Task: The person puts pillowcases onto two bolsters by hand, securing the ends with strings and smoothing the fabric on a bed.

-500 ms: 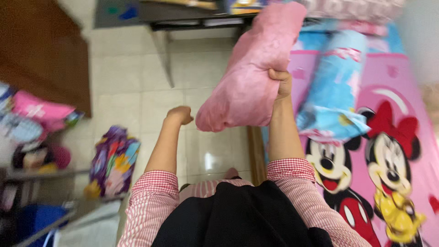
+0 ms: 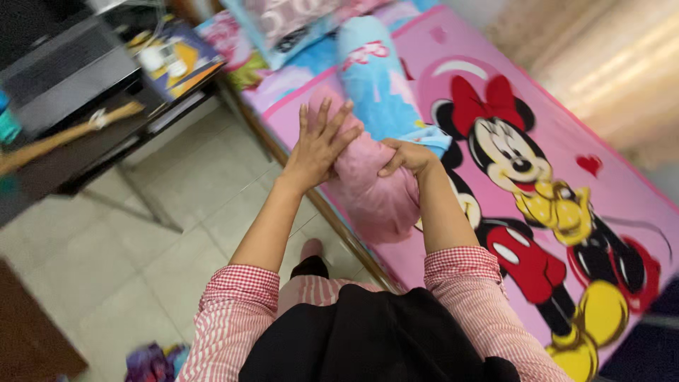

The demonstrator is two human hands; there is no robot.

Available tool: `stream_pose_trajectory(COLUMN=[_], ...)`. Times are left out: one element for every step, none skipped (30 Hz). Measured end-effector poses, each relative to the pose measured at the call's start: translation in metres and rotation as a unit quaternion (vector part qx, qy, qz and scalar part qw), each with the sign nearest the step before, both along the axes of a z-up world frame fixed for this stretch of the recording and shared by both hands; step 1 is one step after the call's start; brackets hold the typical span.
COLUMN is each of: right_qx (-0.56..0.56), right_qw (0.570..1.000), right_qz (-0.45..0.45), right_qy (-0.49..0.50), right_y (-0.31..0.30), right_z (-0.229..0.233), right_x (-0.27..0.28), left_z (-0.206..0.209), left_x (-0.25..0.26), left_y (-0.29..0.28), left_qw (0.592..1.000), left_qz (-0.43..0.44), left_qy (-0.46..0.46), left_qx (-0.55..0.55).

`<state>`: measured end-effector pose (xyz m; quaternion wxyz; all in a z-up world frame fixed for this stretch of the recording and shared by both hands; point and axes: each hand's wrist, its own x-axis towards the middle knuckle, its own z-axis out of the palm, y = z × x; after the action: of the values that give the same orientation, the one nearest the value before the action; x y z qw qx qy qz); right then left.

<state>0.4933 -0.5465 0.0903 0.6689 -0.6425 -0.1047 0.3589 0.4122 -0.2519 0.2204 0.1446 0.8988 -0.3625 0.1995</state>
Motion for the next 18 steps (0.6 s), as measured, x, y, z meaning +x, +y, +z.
stream_pose_trajectory(right_qx=[0.002,-0.019,-0.040,-0.062,-0.070,-0.078,-0.087,-0.153,-0.220,-0.286,-0.299,-0.313,-0.326,-0.344,-0.363,-0.381,-0.410,-0.438], right_qw=[1.000,1.000,0.998,0.996,0.996,0.995,0.994,0.983,0.966,0.943,0.930,0.914,0.896,0.896,0.893,0.890,0.878,0.865], right_qz=[0.010,0.009,0.011,0.014,-0.007,-0.027,-0.045,-0.047,-0.046,-0.044,-0.053,-0.062,-0.071,-0.047,-0.027,-0.006,-0.002,0.003], right_qy=[0.006,-0.019,-0.042,-0.064,-0.060,-0.055,-0.049,-0.088,-0.126,-0.162,-0.206,-0.250,-0.293,-0.278,-0.264,-0.249,-0.247,-0.245], right_y=[-0.013,-0.024,-0.034,-0.042,-0.047,-0.048,-0.049,-0.048,-0.047,-0.046,-0.043,-0.039,-0.032,-0.020,-0.006,0.001,0.000,0.000], right_z=[-0.009,-0.016,-0.020,-0.020,-0.015,-0.004,0.009,0.025,0.040,0.055,0.066,0.074,0.077,0.074,0.068,0.062,0.055,0.044], right_x=[-0.002,-0.003,-0.005,-0.008,-0.011,-0.017,-0.025,-0.034,-0.041,-0.049,-0.060,-0.069,-0.079,-0.090,-0.098,-0.102,-0.105,-0.106], left_z=[0.000,-0.001,-0.005,-0.011,-0.018,-0.028,-0.040,-0.052,-0.064,-0.077,-0.093,-0.109,-0.127,-0.145,-0.162,-0.179,-0.196,-0.210], left_x=[0.012,0.024,0.036,0.049,0.064,0.079,0.088,0.098,0.109,0.120,0.126,0.132,0.137,0.141,0.145,0.145,0.143,0.143], left_y=[-0.008,-0.016,-0.023,-0.030,-0.038,-0.046,-0.051,-0.055,-0.061,-0.069,-0.073,-0.080,-0.087,-0.092,-0.096,-0.098,-0.100,-0.104], left_qw=[0.999,0.998,0.995,0.987,0.974,0.954,0.950,0.944,0.924,0.901,0.873,0.822,0.763,0.697,0.654,0.608,0.558,0.554], left_qz=[-0.028,-0.055,-0.079,-0.092,-0.104,-0.115,-0.138,-0.161,-0.195,-0.228,-0.256,-0.286,-0.311,-0.331,-0.355,-0.377,-0.396,-0.395], left_qy=[0.012,0.023,0.035,0.106,0.172,0.236,0.257,0.279,0.322,0.364,0.411,0.490,0.564,0.633,0.666,0.697,0.727,0.730], left_qx=[0.013,0.026,0.041,0.073,0.108,0.146,0.109,0.073,0.065,0.058,0.051,0.053,0.056,0.061,0.057,0.053,0.051,0.065])
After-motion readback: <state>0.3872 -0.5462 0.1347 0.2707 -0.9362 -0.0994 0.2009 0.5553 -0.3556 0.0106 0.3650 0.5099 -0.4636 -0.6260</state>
